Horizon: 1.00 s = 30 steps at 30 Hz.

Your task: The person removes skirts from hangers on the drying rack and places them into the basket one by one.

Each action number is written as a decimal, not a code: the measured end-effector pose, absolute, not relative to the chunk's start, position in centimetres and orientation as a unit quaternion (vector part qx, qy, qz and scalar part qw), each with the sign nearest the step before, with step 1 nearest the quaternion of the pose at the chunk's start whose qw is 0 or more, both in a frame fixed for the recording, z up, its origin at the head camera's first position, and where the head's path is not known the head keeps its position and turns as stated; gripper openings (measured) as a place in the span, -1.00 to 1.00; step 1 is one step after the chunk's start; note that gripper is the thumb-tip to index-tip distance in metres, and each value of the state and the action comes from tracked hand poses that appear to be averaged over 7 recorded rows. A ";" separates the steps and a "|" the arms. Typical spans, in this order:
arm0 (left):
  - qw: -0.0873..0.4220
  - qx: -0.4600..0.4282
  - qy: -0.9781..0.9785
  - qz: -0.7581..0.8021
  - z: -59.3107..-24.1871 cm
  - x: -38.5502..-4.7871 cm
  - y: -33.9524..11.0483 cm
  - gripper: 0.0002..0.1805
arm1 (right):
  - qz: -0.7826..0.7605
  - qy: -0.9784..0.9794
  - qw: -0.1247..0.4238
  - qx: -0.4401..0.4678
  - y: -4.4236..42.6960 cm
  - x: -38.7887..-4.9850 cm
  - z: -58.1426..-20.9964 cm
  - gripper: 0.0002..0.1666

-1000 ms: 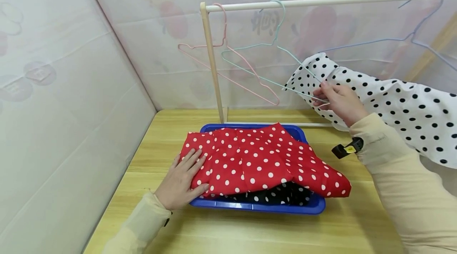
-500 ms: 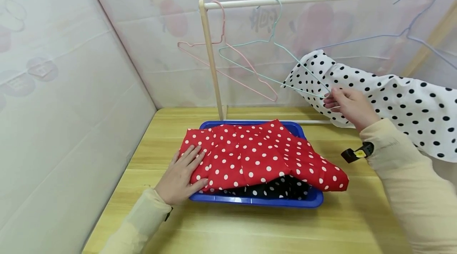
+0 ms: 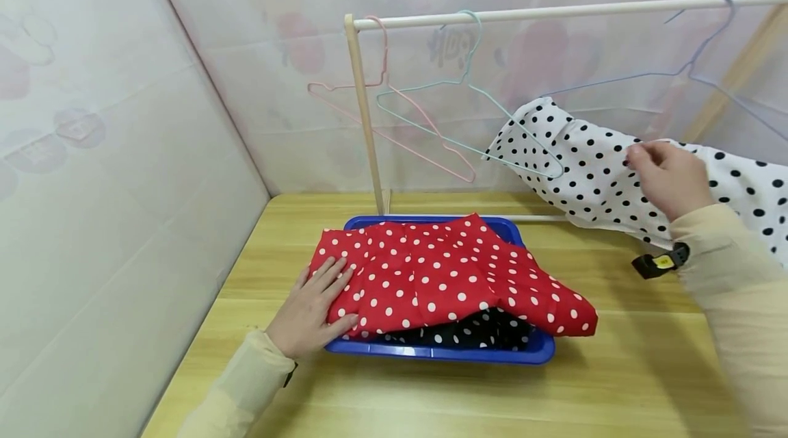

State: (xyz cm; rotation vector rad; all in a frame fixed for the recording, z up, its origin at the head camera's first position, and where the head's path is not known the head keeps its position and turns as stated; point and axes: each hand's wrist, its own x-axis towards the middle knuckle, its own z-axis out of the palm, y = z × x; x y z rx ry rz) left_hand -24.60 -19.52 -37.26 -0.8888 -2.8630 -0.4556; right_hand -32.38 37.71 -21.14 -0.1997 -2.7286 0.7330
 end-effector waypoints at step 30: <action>0.071 -0.280 -0.938 -0.189 -37.5 -24.4 -19.4 -0.09 | 0.291 -0.885 0.232 -0.280 47.7 -32.7 -20.1 -0.22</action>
